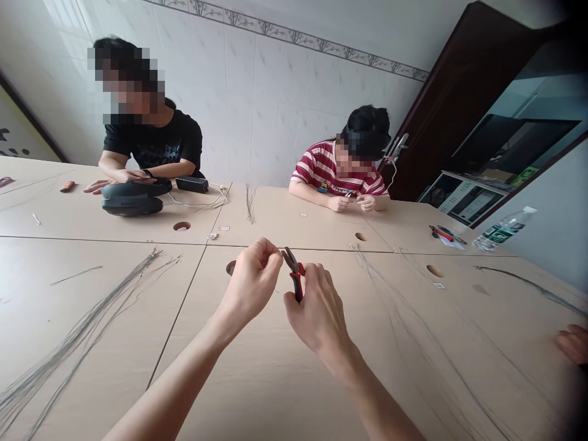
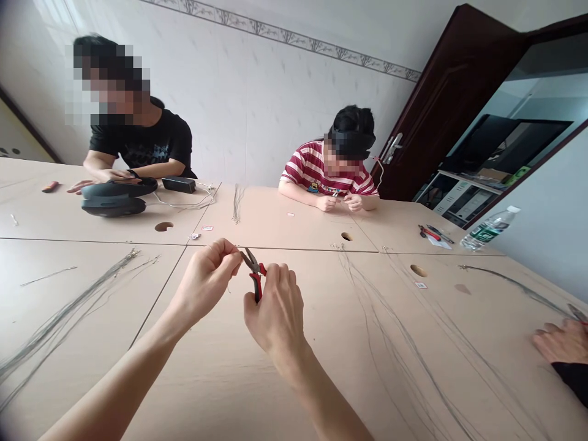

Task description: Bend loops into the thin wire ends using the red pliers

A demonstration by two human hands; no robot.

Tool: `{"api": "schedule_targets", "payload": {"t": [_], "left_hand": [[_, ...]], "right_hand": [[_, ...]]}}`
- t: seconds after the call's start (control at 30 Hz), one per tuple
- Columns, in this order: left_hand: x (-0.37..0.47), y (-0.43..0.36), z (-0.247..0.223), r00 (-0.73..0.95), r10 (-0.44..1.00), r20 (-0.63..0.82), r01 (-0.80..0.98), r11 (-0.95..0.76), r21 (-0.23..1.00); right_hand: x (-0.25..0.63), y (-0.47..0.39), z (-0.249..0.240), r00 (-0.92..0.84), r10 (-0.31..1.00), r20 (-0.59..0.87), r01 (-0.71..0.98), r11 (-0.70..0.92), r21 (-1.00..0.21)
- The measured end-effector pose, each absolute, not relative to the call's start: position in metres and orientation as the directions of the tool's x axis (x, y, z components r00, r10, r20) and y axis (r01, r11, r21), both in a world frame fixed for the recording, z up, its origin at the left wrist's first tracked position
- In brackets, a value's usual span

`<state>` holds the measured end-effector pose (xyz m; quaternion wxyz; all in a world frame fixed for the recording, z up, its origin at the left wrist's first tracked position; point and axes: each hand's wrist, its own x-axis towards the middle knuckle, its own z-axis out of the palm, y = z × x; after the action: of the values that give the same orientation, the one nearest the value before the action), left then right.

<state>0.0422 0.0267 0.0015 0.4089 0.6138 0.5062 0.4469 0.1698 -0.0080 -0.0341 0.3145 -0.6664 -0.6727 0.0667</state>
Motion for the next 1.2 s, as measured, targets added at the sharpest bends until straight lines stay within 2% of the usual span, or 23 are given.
{"api": "schedule_targets", "payload": {"t": [0.23,0.9,1.2], "left_hand": [[0.0482,0.0232,-0.0002,0.098,0.981,0.169,0.268,-0.19,0.944],[0.0519,0.0227,-0.0026,0.108,0.98,0.164,0.281,-0.189,0.941],[0.0503,0.0247,-0.0031,0.13,0.978,0.16,0.287,-0.192,0.939]], "right_hand": [[0.1705,-0.0088,-0.0333,0.1,0.926,0.364,0.857,0.105,-0.504],[0.1694,-0.0085,-0.0332,0.112,0.942,0.316,0.862,0.066,-0.503],[0.1744,-0.0054,-0.0352,0.1,0.923,0.371,0.845,0.118,-0.521]]}}
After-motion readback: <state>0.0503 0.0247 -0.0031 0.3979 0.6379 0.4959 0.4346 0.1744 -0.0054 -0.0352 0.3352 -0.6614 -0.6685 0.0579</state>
